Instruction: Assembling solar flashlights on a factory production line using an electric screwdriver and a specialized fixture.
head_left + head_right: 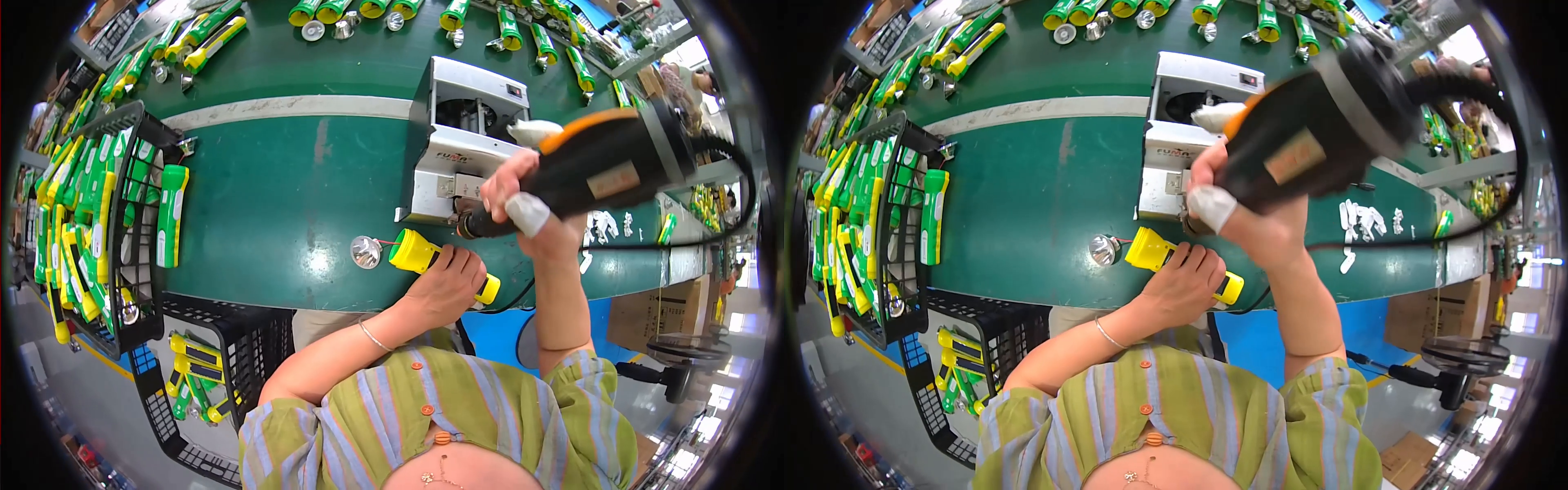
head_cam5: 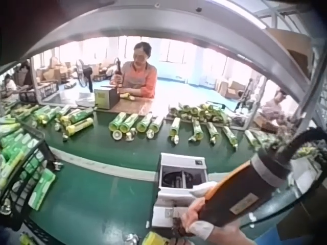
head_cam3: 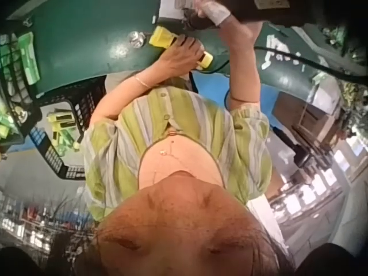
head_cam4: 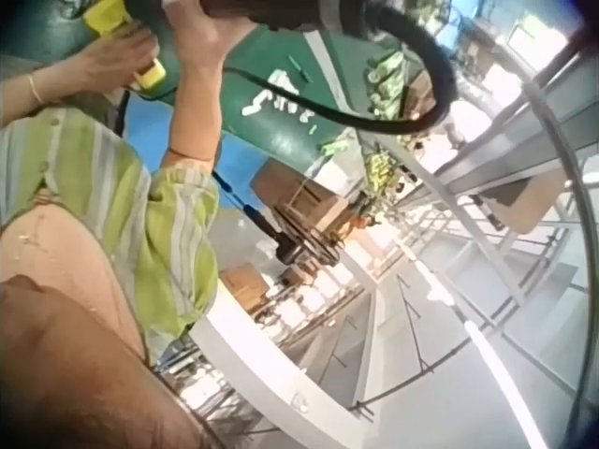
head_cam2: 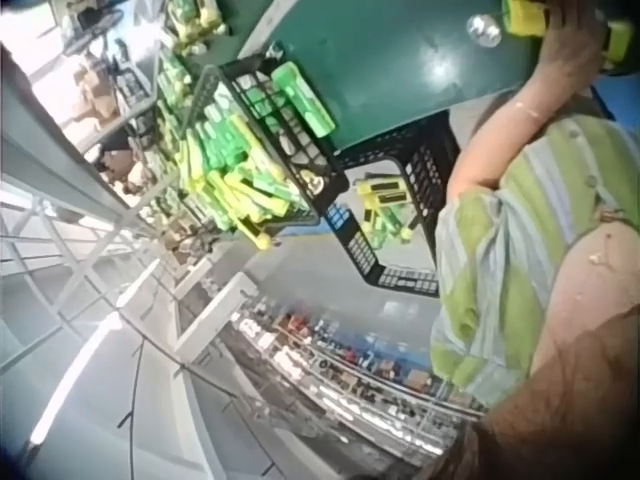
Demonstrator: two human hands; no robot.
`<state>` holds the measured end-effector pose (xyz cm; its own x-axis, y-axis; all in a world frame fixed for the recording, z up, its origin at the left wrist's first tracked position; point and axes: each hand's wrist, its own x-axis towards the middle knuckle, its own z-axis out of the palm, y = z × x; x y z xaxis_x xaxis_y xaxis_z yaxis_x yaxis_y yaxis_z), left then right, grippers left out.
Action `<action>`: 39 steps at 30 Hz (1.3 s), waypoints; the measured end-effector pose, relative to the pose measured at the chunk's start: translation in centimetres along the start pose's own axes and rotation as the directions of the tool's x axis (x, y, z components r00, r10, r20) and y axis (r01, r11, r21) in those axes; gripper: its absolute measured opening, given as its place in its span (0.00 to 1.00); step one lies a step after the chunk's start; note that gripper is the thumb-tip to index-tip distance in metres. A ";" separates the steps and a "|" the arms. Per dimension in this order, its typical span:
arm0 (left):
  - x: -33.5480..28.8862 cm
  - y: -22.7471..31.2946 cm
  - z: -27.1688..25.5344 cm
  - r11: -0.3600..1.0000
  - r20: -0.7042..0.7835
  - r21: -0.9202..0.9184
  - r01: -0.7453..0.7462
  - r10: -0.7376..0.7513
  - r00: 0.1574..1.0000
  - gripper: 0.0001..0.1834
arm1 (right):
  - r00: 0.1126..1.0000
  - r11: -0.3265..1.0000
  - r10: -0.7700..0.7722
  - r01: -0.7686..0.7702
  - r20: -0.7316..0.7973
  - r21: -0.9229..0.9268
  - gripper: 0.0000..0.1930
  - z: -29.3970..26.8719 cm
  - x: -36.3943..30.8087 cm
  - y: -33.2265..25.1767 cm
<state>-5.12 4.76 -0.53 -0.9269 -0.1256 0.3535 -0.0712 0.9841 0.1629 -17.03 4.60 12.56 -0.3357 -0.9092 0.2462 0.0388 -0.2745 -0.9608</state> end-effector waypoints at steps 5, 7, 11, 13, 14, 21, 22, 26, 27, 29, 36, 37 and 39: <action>-0.5 0.0 0.2 0.973 -0.043 -0.227 0.038 -0.049 0.998 0.17 | 0.995 0.987 0.076 -0.085 0.072 0.140 0.14 1.7 -3.5 0.5; -0.1 -0.1 0.1 0.956 -0.207 -0.289 0.057 -0.120 0.971 0.17 | 0.995 0.992 0.024 -0.036 0.095 0.121 0.13 2.3 -3.8 1.1; 0.2 0.0 -0.8 0.936 -0.370 -0.339 0.092 -0.223 0.902 0.18 | 0.998 0.996 -0.009 0.003 0.060 0.093 0.14 2.8 -4.4 1.9; 0.1 0.0 -1.0 0.918 -0.396 -0.380 0.113 -0.272 0.877 0.18 | 0.998 0.997 -0.006 0.001 0.067 0.080 0.15 3.2 -4.2 1.2; -0.2 0.1 -0.9 0.888 -0.350 -0.448 0.106 -0.284 0.893 0.18 | 0.998 0.998 -0.004 -0.001 0.069 0.068 0.17 3.4 -4.1 1.0; -0.5 0.2 -0.5 0.758 -0.350 -0.650 0.044 -0.351 0.868 0.19 | 0.995 0.999 -0.011 0.016 0.100 -0.042 0.19 3.1 -4.4 1.6; -0.5 0.3 -0.8 0.758 -0.350 -0.650 0.045 -0.352 0.868 0.19 | 0.994 0.999 0.006 -0.001 0.110 -0.044 0.19 3.1 -4.2 1.7; -0.8 0.5 -1.2 0.670 -0.325 -0.739 0.063 -0.437 0.839 0.24 | 0.984 0.961 0.131 -0.156 0.123 0.227 0.16 2.6 -4.5 2.6; -0.8 0.6 -0.9 0.671 -0.316 -0.739 0.069 -0.435 0.843 0.24 | 0.989 0.986 0.037 -0.060 0.146 0.156 0.13 3.2 -4.5 2.4; -0.9 0.4 -0.3 0.673 -0.299 -0.734 0.088 -0.436 0.849 0.24 | 0.966 0.990 -0.143 0.141 0.215 0.026 0.20 4.3 -4.4 2.2; -0.9 0.9 1.8 0.682 -0.243 -0.719 0.134 -0.427 0.871 0.23 | 0.912 0.989 -0.147 0.127 0.383 0.077 0.26 3.3 -3.7 2.7; -0.9 1.0 2.0 0.683 -0.236 -0.717 0.137 -0.422 0.875 0.23 | 0.904 0.990 -0.141 0.127 0.403 0.060 0.26 3.1 -3.6 2.6; -0.8 1.1 2.4 0.686 -0.223 -0.714 0.140 -0.412 0.883 0.23 | 0.897 0.991 -0.135 0.130 0.422 0.041 0.26 3.0 -3.7 2.4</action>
<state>-5.28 6.26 -2.82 -0.7073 -0.5447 0.4506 0.0845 0.5676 0.8189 -12.88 6.32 9.69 0.0909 -0.9102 0.4041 0.0331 -0.4028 -0.9147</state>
